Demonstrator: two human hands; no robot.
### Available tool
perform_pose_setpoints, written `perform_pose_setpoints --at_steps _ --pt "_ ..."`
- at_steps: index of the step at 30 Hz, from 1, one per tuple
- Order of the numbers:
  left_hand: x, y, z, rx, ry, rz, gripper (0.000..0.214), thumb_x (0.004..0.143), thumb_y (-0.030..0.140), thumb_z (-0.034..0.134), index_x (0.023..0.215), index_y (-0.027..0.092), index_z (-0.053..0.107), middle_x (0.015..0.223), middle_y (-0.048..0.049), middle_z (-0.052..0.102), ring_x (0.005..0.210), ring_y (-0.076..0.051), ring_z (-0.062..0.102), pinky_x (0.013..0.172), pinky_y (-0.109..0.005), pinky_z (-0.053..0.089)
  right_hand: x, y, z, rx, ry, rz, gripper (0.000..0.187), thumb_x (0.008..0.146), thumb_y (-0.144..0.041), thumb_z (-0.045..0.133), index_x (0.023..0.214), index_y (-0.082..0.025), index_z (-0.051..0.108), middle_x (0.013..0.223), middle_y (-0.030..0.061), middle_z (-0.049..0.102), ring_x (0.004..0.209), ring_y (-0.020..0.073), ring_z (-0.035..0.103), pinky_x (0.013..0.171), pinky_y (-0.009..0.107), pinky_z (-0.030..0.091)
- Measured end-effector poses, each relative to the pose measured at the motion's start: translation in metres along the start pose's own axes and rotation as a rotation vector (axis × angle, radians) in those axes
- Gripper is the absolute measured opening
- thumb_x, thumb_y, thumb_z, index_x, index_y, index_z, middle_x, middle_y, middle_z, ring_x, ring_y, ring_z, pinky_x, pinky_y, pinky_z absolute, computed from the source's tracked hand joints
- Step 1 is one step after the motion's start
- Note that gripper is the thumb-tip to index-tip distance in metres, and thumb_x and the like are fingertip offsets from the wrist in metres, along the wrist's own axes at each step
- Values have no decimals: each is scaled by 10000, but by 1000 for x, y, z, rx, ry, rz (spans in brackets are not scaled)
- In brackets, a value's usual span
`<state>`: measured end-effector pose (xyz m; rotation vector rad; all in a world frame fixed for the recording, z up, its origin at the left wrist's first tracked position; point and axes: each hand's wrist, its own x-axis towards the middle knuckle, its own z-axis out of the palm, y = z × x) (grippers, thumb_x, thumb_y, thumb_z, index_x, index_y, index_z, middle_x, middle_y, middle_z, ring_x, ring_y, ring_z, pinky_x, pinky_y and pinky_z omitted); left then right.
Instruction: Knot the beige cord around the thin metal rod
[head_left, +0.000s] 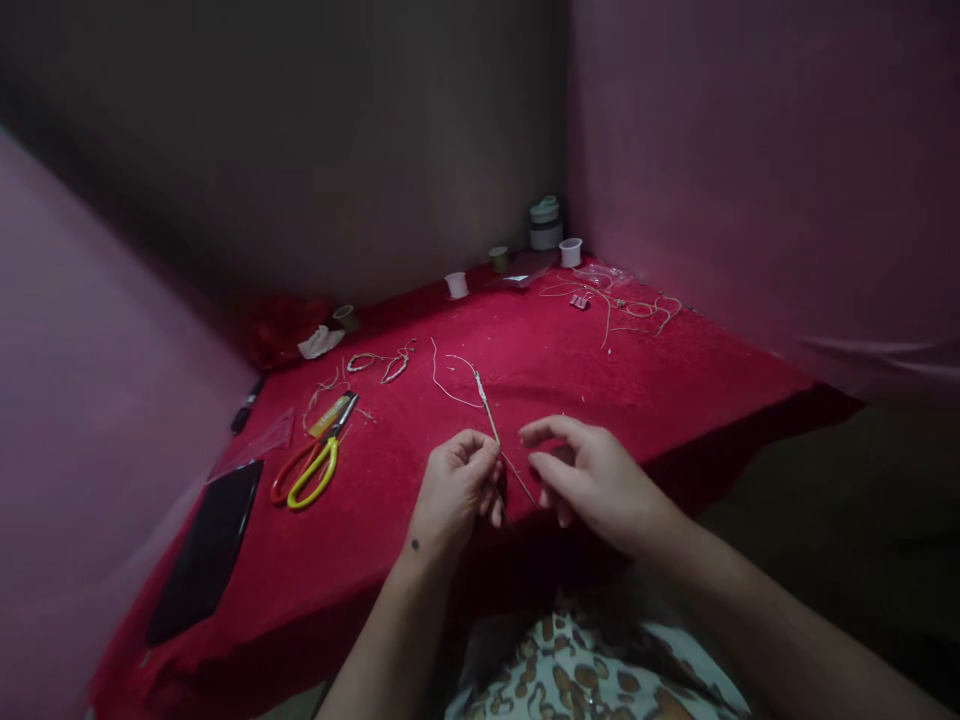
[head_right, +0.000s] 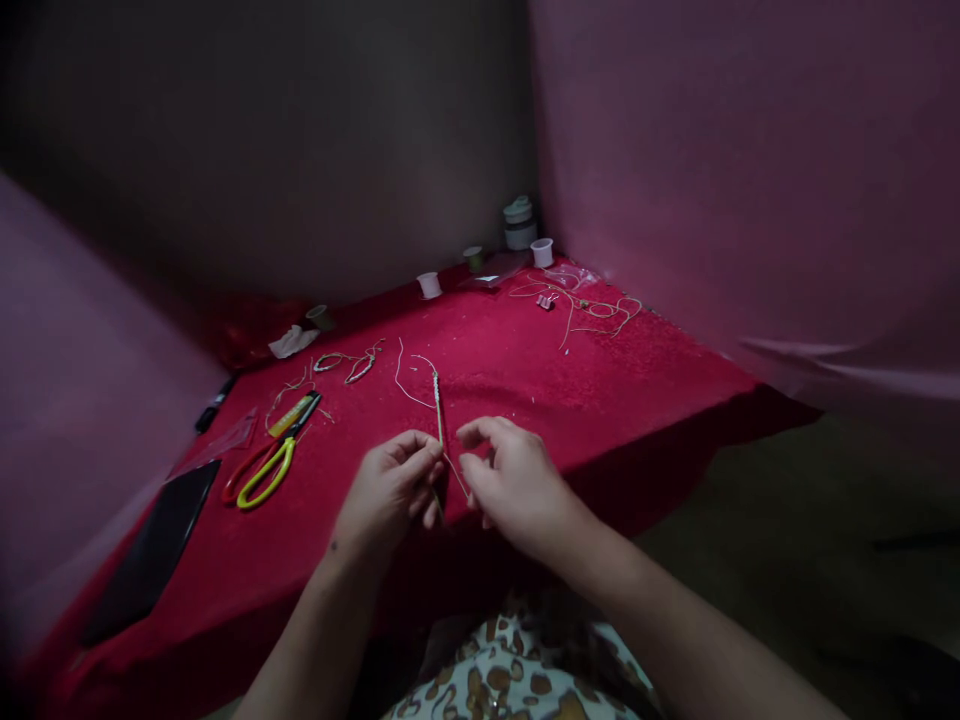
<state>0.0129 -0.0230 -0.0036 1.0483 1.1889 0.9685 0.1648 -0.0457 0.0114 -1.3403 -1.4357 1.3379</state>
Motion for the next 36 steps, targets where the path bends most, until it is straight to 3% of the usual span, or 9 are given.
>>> perform_pose_setpoints --at_steps 1,3,7,12,20,29,36 --pt "0 0 0 3 -3 4 234 754 304 606 652 160 453 445 83 454 259 -25 304 276 -179 350 10 2 1 139 -94 98 199 811 -149 461 993 -132 539 521 -12 577 361 110 505 365 209 405" --pt "0 0 -1 8 -3 2 239 754 309 608 651 158 455 450 81 462 259 -25 310 271 -177 349 26 6 4 372 -242 163 121 784 -132 478 888 -122 540 517 -3 579 382 122 549 336 198 412" --pt "2 -2 -3 6 -23 1 235 761 313 603 658 157 462 451 78 468 261 -32 325 264 -179 348 42 10 8 470 -384 205 119 743 -85 467 662 -102 553 537 14 583 375 92 554 297 159 404" --pt "2 -4 -3 7 -23 11 216 768 306 599 683 156 469 446 85 458 263 -31 325 271 -176 350 45 6 13 371 -343 238 191 735 -60 442 574 -138 509 409 -43 497 301 78 487 254 156 366" --pt "1 -2 -4 -17 -57 -18 210 764 308 596 696 155 469 487 48 538 280 -35 370 282 -162 347 49 2 9 359 -332 338 172 653 -3 454 557 -134 512 524 6 626 276 27 390 240 134 230" --pt "-1 -1 -7 -111 -45 -52 222 726 307 635 690 155 476 486 83 459 272 -15 309 275 -180 377 49 -7 12 311 -295 392 160 679 -71 449 549 -161 472 381 -76 379 255 31 295 251 155 169" --pt "-5 1 -6 -98 -28 -64 181 741 264 611 707 152 474 489 80 465 281 -12 301 286 -176 374 48 -3 10 265 -290 353 168 692 -112 486 551 -182 428 386 -86 361 247 32 286 240 161 161"
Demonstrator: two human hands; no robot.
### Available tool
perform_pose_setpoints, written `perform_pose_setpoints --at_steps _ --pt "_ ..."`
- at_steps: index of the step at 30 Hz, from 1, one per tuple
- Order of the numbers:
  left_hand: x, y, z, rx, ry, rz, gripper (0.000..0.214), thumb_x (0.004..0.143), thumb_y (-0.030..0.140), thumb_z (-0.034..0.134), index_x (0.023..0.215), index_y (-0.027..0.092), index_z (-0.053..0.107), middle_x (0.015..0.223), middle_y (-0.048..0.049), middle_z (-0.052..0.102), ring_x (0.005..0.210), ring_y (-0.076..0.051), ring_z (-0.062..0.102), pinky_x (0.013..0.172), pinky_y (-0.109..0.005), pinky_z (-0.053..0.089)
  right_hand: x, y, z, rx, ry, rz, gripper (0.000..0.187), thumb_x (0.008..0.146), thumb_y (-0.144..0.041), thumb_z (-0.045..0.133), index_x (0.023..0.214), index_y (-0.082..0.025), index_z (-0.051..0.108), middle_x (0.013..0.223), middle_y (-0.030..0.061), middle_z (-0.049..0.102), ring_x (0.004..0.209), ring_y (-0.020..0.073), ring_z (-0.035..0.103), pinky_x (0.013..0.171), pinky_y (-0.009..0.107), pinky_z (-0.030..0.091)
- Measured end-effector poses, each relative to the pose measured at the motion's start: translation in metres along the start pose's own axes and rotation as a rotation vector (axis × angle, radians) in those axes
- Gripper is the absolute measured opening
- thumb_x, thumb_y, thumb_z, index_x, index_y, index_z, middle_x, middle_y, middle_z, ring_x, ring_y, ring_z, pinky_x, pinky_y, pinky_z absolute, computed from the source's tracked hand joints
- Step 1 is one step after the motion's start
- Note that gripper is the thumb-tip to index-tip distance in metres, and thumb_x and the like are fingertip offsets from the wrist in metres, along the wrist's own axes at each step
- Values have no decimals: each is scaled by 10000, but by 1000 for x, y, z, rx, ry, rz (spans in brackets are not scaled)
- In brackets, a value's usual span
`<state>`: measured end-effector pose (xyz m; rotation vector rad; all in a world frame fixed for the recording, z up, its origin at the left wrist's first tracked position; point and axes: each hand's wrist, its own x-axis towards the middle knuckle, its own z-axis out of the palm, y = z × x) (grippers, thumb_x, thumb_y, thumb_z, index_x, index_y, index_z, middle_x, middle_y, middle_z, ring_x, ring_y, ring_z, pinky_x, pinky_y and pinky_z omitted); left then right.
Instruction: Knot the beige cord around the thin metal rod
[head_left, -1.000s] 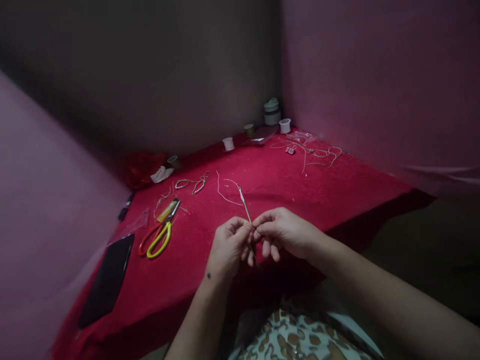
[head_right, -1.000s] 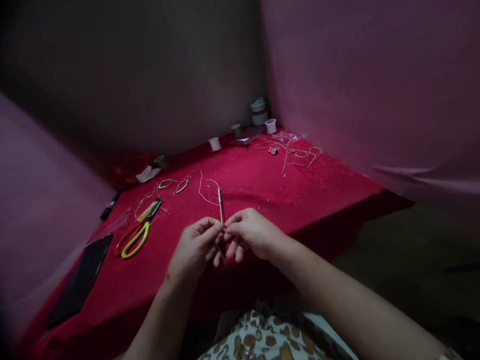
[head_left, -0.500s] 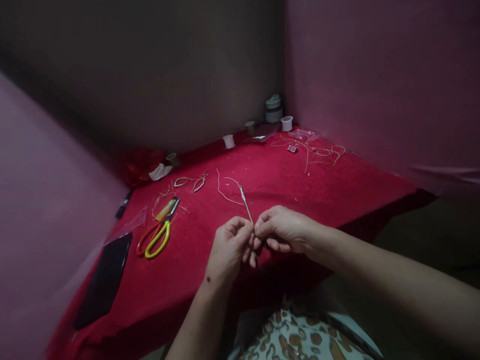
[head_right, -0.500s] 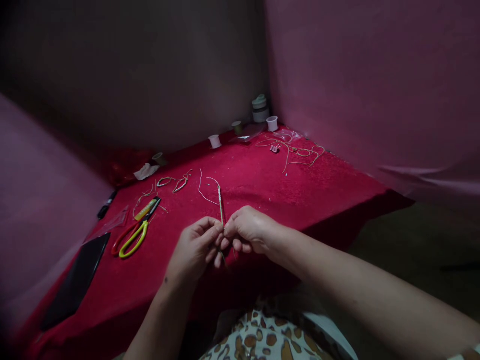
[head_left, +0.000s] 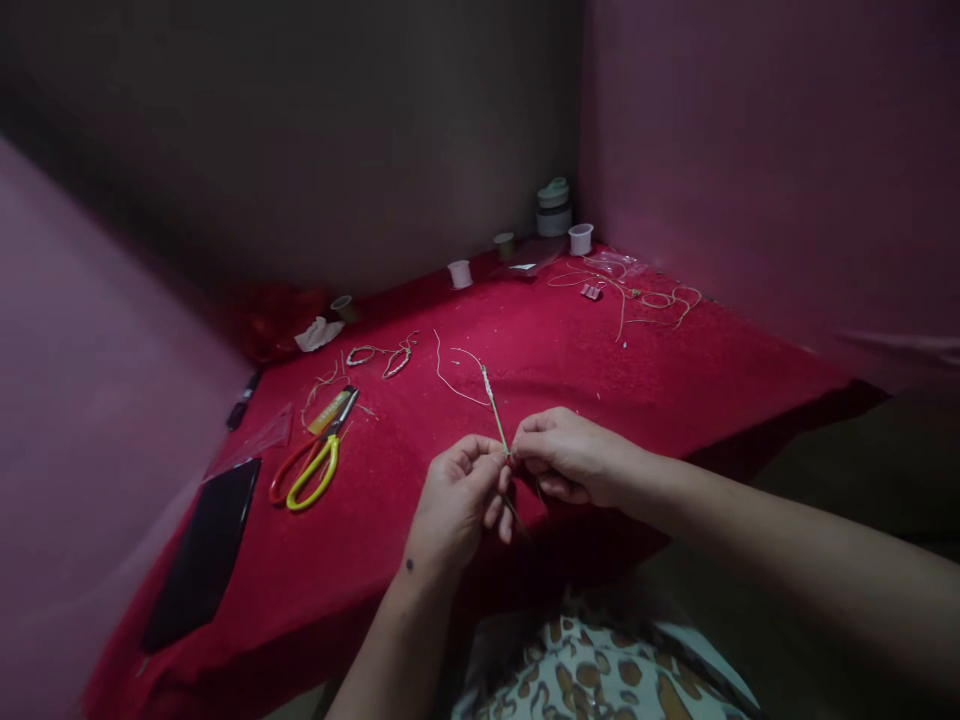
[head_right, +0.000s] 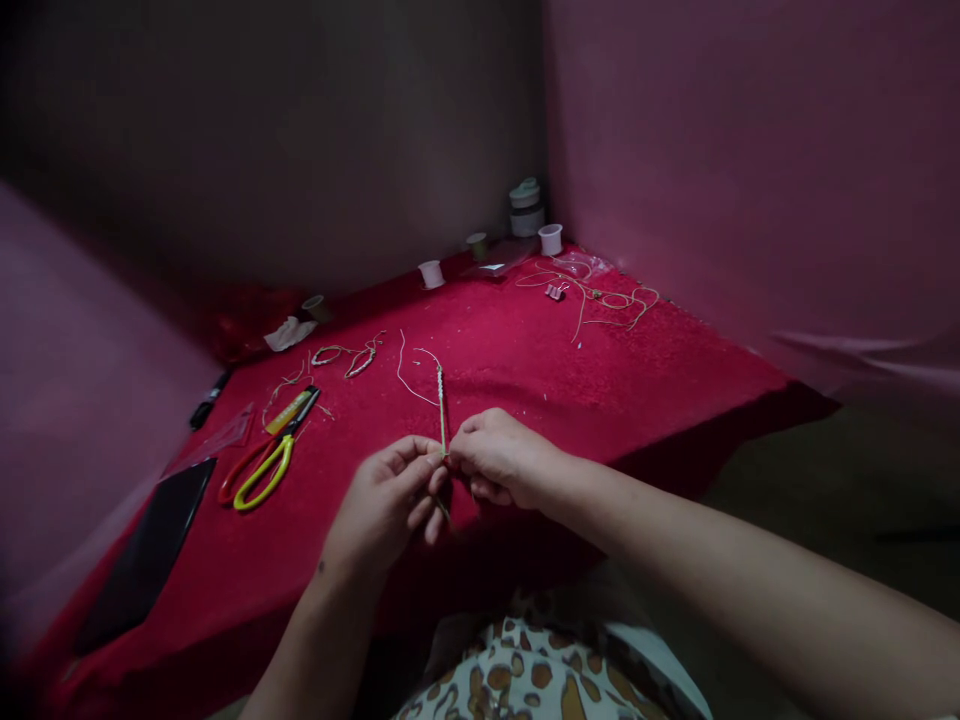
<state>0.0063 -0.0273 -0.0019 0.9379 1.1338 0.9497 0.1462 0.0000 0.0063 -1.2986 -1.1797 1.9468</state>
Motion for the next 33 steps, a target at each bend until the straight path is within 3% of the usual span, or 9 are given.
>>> perform_pose_setpoints --at_steps 13,27,33 --pt "-5 -9 2 192 45 87 148 806 303 531 762 175 471 475 87 462 273 -59 400 276 -184 349 5 -6 -5 -37 -53 32 265 680 -112 562 486 -180 395 342 -99 308 240 31 299 252 152 138" --pt "-7 -4 0 302 53 62 142 816 310 501 760 183 469 495 84 460 282 -55 389 281 -172 314 12 -14 -4 -78 -88 100 215 620 -47 501 485 -180 398 326 -103 259 246 26 230 265 150 143" --pt "-9 4 -13 593 115 95 168 819 307 479 726 171 507 509 48 521 338 -68 435 341 -179 315 15 -7 -4 -118 -90 37 192 630 -88 499 497 -187 403 329 -101 275 232 36 239 249 166 128"
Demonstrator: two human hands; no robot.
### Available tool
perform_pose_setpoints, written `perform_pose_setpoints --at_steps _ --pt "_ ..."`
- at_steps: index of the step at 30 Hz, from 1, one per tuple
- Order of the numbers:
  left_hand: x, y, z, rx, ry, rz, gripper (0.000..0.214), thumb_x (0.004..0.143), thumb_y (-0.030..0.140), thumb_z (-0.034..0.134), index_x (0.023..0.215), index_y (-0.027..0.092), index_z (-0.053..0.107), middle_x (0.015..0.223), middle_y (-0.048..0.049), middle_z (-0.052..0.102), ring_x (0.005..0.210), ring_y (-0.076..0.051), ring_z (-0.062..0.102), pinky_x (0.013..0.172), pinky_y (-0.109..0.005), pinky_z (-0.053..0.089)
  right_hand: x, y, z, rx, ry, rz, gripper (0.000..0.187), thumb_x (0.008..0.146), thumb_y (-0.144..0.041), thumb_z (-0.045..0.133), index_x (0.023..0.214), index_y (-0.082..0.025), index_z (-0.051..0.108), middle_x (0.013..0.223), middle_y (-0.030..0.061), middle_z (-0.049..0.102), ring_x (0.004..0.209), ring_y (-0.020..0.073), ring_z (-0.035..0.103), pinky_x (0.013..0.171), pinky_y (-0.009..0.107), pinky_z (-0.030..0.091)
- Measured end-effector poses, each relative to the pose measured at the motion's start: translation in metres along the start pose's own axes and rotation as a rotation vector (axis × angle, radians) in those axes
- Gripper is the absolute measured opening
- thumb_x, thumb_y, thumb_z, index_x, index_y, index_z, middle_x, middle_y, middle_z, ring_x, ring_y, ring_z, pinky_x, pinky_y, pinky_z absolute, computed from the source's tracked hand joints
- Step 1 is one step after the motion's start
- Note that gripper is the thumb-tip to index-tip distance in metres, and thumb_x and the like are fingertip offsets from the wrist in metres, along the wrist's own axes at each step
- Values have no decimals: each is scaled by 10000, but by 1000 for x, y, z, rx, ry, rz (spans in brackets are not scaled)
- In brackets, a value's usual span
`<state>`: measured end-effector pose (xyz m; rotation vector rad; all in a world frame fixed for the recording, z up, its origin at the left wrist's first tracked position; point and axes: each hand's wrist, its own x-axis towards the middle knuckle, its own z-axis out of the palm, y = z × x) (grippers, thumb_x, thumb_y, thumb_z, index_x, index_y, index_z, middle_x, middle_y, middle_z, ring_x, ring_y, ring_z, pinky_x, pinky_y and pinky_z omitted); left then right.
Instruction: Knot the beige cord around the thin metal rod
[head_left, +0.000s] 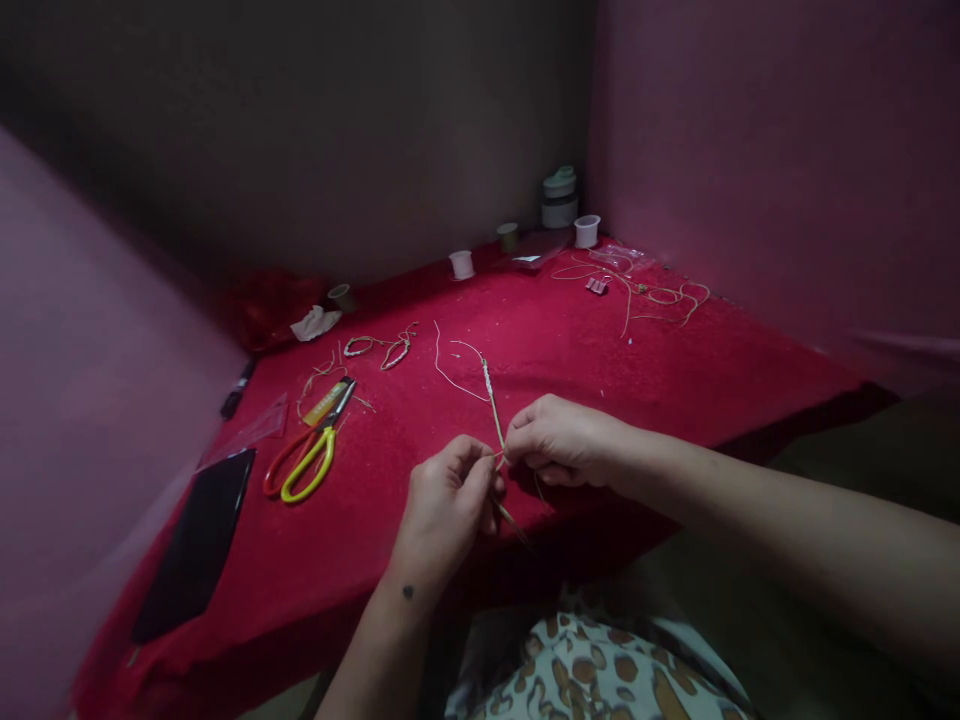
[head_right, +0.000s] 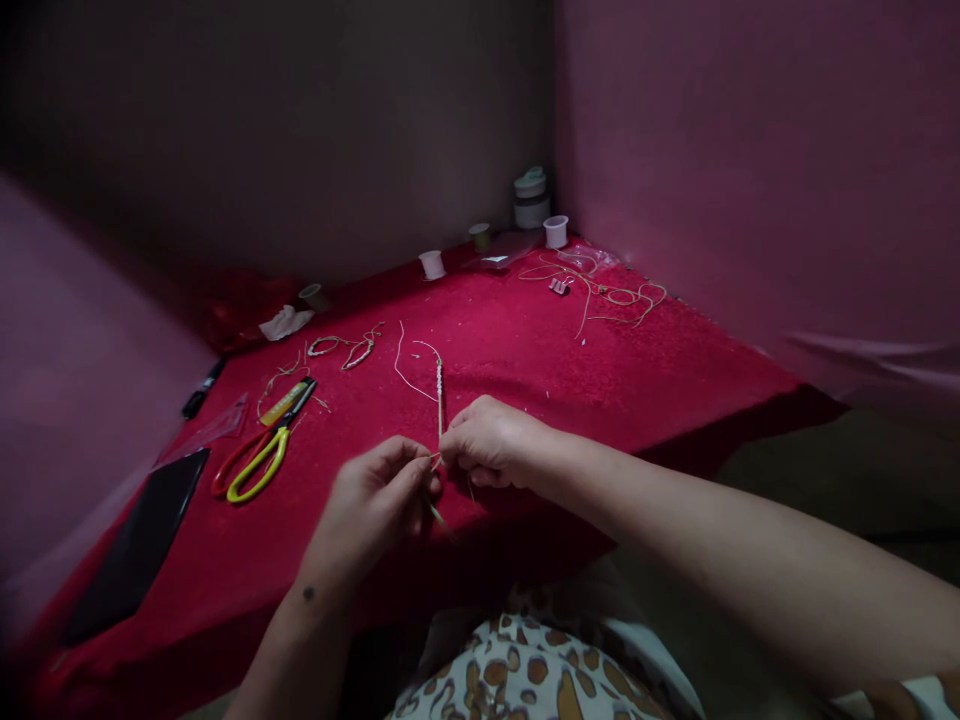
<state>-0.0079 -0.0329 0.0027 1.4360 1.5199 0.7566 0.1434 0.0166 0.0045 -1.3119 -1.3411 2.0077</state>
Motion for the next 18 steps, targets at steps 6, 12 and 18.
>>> perform_pose_setpoints --at_steps 6,12,18 --pt "-20 7 -2 388 119 279 167 838 266 478 751 171 585 637 9 600 563 -97 537 537 -195 401 -3 0 4 6 29 -1 200 629 -86 500 483 -183 402 322 -93 298 234 34 259 245 162 118" --pt "-26 -8 26 692 183 481 193 858 170 411 837 171 603 720 -37 655 621 -130 610 585 -220 435 -13 -11 5 97 77 54 272 636 -34 503 442 -160 360 338 -87 298 258 8 256 270 130 148" --pt "-25 -11 30 918 176 521 195 857 147 400 766 166 572 645 -32 611 535 -141 573 491 -238 375 -9 -4 -1 104 -19 4 252 649 -51 539 463 -154 404 359 -83 333 258 13 284 258 133 147"
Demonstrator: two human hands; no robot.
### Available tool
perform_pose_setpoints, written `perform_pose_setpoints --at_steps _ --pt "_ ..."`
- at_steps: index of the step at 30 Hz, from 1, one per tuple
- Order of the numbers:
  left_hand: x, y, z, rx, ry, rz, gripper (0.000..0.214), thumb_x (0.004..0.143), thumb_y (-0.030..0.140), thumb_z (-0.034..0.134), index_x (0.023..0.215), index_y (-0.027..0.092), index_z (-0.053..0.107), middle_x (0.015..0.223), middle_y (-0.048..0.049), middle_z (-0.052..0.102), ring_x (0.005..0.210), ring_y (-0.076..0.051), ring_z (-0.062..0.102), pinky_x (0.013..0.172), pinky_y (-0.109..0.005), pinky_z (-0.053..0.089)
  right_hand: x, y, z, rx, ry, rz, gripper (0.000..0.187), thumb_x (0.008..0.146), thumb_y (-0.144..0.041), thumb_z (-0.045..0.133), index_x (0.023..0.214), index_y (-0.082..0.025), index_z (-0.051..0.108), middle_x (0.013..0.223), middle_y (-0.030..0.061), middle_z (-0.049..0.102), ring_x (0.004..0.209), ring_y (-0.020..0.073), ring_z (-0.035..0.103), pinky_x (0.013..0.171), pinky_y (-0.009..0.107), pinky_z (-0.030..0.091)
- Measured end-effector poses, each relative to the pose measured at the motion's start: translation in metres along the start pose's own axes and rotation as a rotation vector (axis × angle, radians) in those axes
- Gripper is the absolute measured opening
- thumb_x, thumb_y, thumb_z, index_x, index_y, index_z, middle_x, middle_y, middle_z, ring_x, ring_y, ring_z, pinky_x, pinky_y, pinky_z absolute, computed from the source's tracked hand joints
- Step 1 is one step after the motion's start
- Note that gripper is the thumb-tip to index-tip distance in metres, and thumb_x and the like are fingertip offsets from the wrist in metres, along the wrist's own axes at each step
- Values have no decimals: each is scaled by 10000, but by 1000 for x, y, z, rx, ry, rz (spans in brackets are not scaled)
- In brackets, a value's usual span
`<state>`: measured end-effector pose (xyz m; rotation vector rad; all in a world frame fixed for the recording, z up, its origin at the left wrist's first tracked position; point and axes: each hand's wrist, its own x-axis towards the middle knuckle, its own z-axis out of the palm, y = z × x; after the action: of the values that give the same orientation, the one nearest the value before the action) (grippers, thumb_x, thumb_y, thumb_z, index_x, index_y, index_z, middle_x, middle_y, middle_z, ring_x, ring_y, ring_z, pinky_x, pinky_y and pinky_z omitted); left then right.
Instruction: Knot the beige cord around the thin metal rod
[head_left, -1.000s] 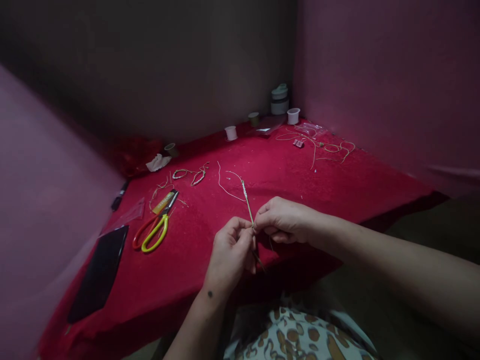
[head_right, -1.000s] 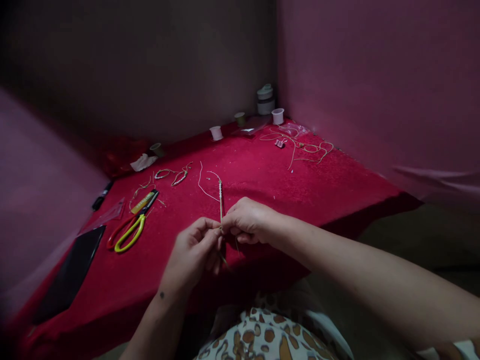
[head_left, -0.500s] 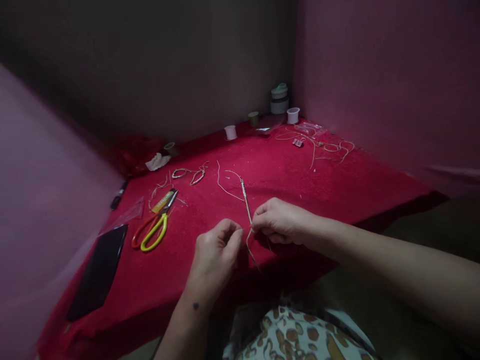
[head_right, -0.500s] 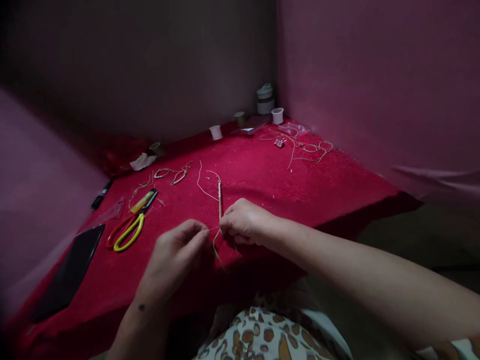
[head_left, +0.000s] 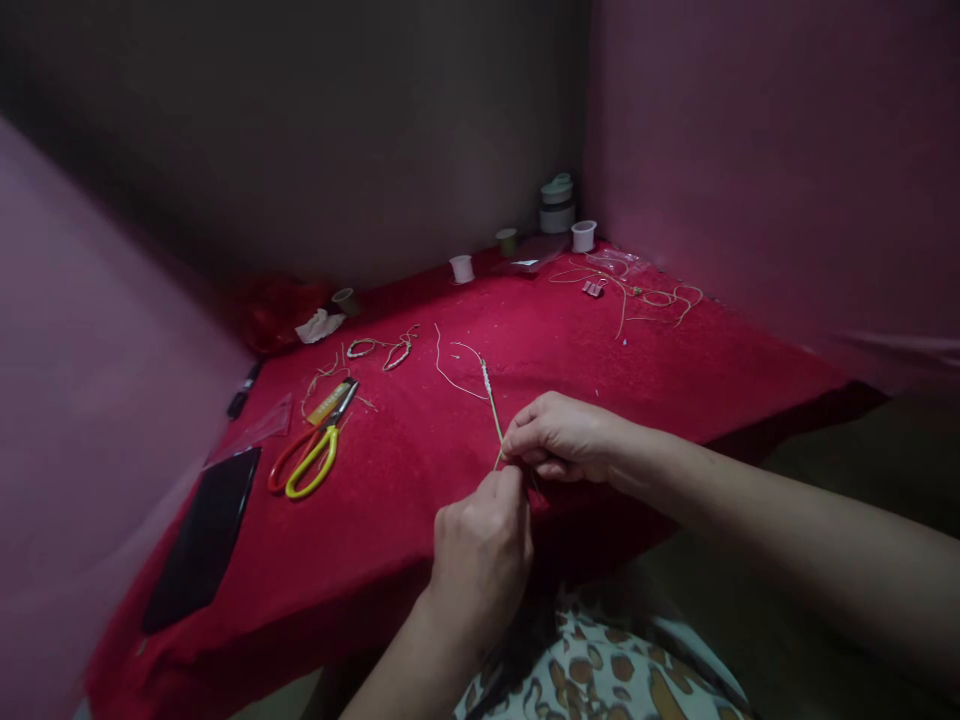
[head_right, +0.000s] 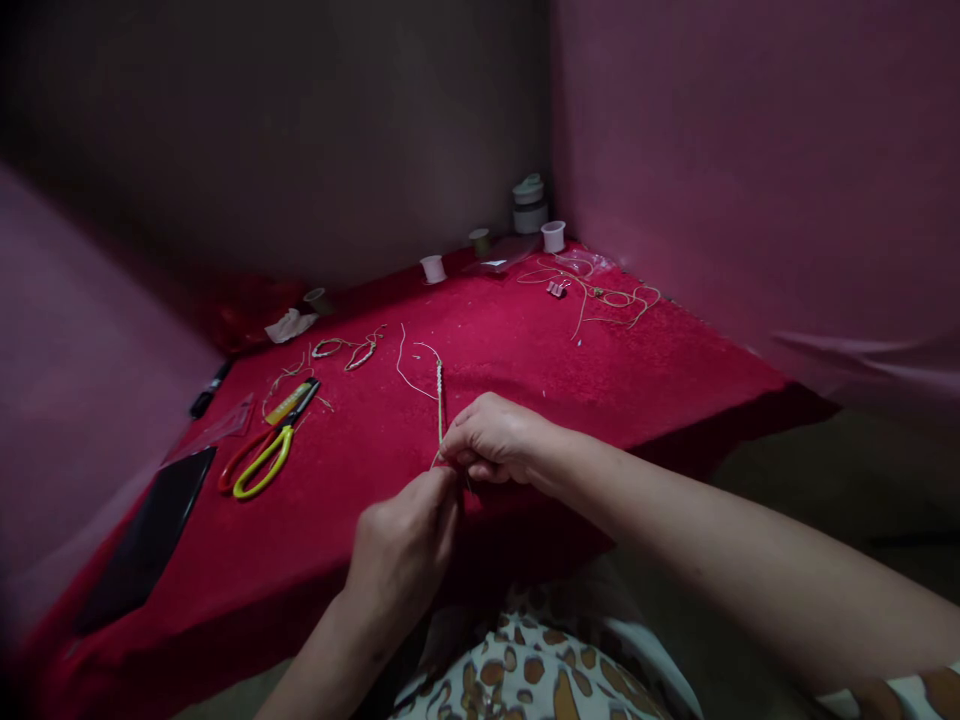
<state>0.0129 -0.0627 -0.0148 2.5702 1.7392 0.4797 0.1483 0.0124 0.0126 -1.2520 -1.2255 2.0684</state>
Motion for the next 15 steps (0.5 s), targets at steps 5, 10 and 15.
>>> perform_pose_setpoints --at_steps 5,10,15 --pt "-2 10 -7 -6 -124 37 231 857 112 348 769 159 556 663 -46 603 500 -129 514 459 -243 331 3 6 -3 -39 17 -59 242 636 -62 538 458 -162 409 341 -83 336 252 22 294 250 142 134" --pt "-13 18 -55 -478 -628 384 106 821 194 524 733 192 584 709 -12 630 563 -100 537 507 -195 392 3 5 -4 -53 31 -54 233 625 -64 542 465 -162 404 358 -83 346 255 19 307 255 138 136" --pt "6 -6 -78 -785 -273 -238 182 844 282 506 722 167 575 507 23 548 438 -70 492 435 -157 373 3 7 -5 -33 -2 -91 251 637 -67 539 465 -170 389 349 -85 334 252 24 290 248 147 133"
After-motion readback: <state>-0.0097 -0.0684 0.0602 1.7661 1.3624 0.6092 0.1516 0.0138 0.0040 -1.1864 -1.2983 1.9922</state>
